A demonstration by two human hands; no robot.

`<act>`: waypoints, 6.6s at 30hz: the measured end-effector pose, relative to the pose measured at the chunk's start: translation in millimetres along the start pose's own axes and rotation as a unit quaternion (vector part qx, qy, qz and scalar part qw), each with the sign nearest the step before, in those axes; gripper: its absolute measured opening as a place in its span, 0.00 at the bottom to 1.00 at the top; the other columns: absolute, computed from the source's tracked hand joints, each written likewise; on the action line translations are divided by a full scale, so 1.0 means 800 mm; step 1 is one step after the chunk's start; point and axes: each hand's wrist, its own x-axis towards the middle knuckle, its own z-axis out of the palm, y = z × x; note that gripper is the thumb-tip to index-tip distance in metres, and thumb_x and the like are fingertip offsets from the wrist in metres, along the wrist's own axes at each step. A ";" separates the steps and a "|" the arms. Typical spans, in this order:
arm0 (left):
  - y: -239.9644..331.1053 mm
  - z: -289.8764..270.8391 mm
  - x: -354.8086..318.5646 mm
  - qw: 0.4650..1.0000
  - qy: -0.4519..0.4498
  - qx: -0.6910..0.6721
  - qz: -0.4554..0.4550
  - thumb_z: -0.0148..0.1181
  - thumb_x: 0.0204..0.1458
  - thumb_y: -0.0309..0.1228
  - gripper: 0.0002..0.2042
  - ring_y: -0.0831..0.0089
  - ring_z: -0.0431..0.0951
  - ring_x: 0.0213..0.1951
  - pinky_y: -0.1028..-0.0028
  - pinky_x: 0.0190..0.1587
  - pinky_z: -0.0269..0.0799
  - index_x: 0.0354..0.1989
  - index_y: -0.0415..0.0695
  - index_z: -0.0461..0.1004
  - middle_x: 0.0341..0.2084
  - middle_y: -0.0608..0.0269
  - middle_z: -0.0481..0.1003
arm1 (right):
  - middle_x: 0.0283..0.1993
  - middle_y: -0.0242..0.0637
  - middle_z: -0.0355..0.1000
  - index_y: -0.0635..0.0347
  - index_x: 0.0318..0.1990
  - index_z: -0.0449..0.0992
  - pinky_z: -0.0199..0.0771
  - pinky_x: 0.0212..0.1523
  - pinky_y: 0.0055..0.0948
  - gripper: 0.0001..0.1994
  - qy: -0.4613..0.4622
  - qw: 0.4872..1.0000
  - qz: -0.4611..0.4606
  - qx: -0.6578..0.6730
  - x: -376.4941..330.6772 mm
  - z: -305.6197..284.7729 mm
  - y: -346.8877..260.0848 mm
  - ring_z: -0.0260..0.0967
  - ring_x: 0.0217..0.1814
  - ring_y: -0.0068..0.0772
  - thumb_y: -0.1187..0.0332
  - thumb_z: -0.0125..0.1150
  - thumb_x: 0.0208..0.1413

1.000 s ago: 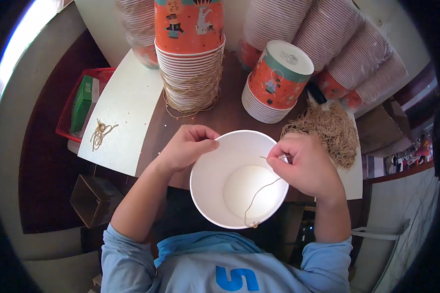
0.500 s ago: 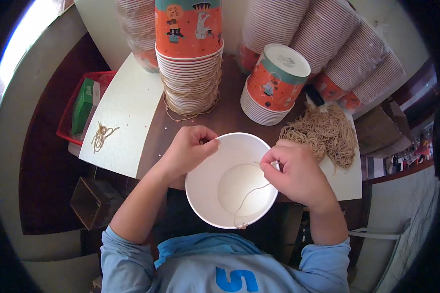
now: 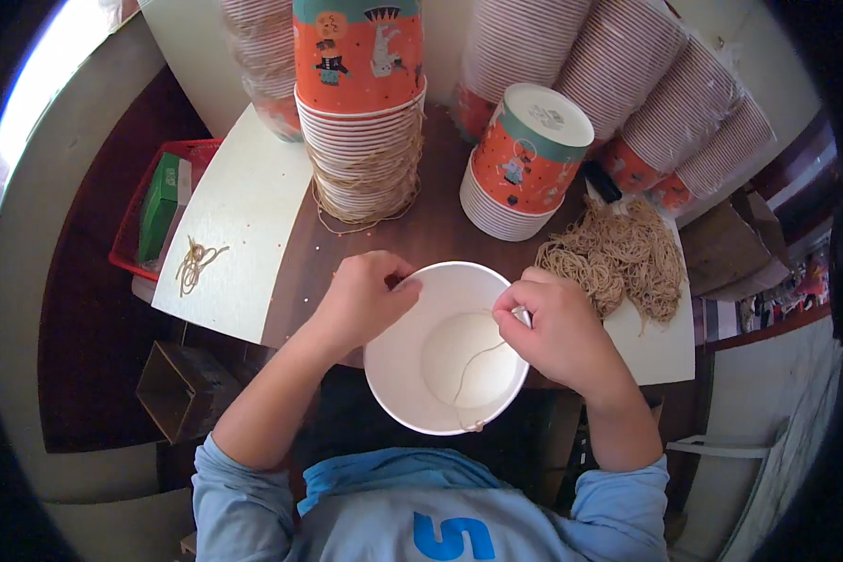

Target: Threading and knotting twine handles onto pre-printed paper buckets in a manufacturing environment.

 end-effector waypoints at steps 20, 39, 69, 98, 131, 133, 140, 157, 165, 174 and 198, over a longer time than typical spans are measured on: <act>0.001 0.000 -0.025 0.987 -0.124 -0.082 -0.056 0.61 0.43 0.31 0.22 0.67 0.76 0.31 0.72 0.37 0.72 0.46 0.30 0.68 0.31 0.49 0.74 | 0.30 0.40 0.67 0.61 0.27 0.74 0.69 0.34 0.37 0.04 -0.034 0.996 -0.072 -0.050 0.037 0.002 0.063 0.68 0.34 0.43 0.71 0.57 0.45; -0.017 0.017 -0.053 0.949 -0.039 -0.284 -0.129 0.48 0.58 0.28 0.11 0.82 0.71 0.24 0.81 0.27 0.68 0.45 0.35 0.70 0.24 0.65 0.73 | 0.31 0.40 0.66 0.61 0.26 0.74 0.67 0.33 0.37 0.04 -0.019 0.997 -0.058 0.042 0.041 0.074 0.018 0.68 0.32 0.41 0.71 0.58 0.45; 0.005 0.001 -0.042 0.992 -0.041 0.067 0.095 0.53 0.51 0.22 0.06 0.74 0.75 0.30 0.75 0.34 0.71 0.36 0.36 0.74 0.25 0.58 0.75 | 0.31 0.39 0.68 0.60 0.29 0.76 0.69 0.34 0.38 0.04 -0.024 0.991 -0.132 0.016 0.051 0.090 0.018 0.68 0.33 0.43 0.71 0.57 0.45; 0.020 0.000 -0.078 0.911 -0.110 -0.397 0.012 0.54 0.53 0.23 0.05 0.84 0.70 0.36 0.83 0.38 0.67 0.37 0.36 0.73 0.31 0.68 0.74 | 0.29 0.39 0.70 0.60 0.29 0.73 0.69 0.34 0.35 0.05 -0.157 0.943 -0.277 0.092 0.061 0.003 -0.038 0.69 0.33 0.41 0.75 0.58 0.41; 0.002 -0.005 -0.092 0.929 -0.061 -0.365 -0.023 0.59 0.46 0.19 0.06 0.86 0.69 0.29 0.85 0.31 0.66 0.30 0.40 0.69 0.27 0.69 0.72 | 0.28 0.40 0.71 0.61 0.25 0.72 0.69 0.32 0.35 0.05 -0.059 0.975 -0.010 0.214 -0.003 0.057 -0.028 0.70 0.31 0.41 0.71 0.59 0.44; 0.006 -0.006 -0.096 0.956 -0.020 -0.293 0.002 0.60 0.46 0.20 0.05 0.87 0.68 0.28 0.86 0.30 0.65 0.29 0.40 0.70 0.26 0.70 0.72 | 0.28 0.39 0.71 0.61 0.26 0.72 0.69 0.31 0.33 0.05 -0.070 0.976 -0.007 0.204 -0.006 0.050 -0.030 0.70 0.30 0.38 0.71 0.59 0.44; 0.013 -0.007 -0.099 0.975 0.006 -0.223 -0.005 0.61 0.46 0.21 0.05 0.85 0.69 0.30 0.83 0.33 0.64 0.28 0.40 0.70 0.26 0.69 0.73 | 0.26 0.36 0.72 0.63 0.29 0.74 0.68 0.31 0.24 0.06 -0.152 0.936 0.066 0.310 -0.002 0.043 -0.014 0.68 0.29 0.20 0.69 0.58 0.50; -0.009 0.036 -0.121 0.904 0.095 -0.410 -0.073 0.59 0.48 0.20 0.06 0.77 0.76 0.31 0.79 0.34 0.72 0.29 0.38 0.68 0.26 0.59 0.76 | 0.27 0.41 0.70 0.62 0.31 0.70 0.71 0.25 0.33 0.06 0.102 0.993 -0.061 -0.014 -0.063 0.119 -0.050 0.70 0.25 0.42 0.77 0.59 0.44; -0.020 0.052 -0.113 0.819 0.061 -0.548 -0.159 0.56 0.50 0.21 0.06 0.76 0.75 0.27 0.81 0.29 0.68 0.28 0.40 0.65 0.26 0.58 0.76 | 0.33 0.38 0.74 0.66 0.35 0.73 0.75 0.32 0.26 0.05 0.102 0.963 0.070 0.240 -0.040 0.155 -0.020 0.74 0.32 0.30 0.75 0.57 0.51; -0.024 0.054 -0.120 0.864 0.128 -0.471 -0.125 0.60 0.46 0.19 0.07 0.84 0.71 0.27 0.85 0.29 0.67 0.27 0.40 0.67 0.24 0.67 0.73 | 0.39 0.38 0.74 0.69 0.42 0.74 0.72 0.46 0.24 0.10 -0.015 0.757 0.172 0.630 -0.039 0.152 -0.021 0.72 0.41 0.25 0.73 0.54 0.55; -0.021 0.072 -0.124 0.887 0.125 -0.444 0.030 0.56 0.50 0.17 0.08 0.79 0.75 0.34 0.81 0.39 0.71 0.38 0.36 0.69 0.33 0.63 0.74 | 0.40 0.36 0.74 0.63 0.40 0.74 0.68 0.47 0.29 0.08 0.035 0.638 0.222 0.737 -0.044 0.172 -0.018 0.70 0.42 0.27 0.71 0.52 0.54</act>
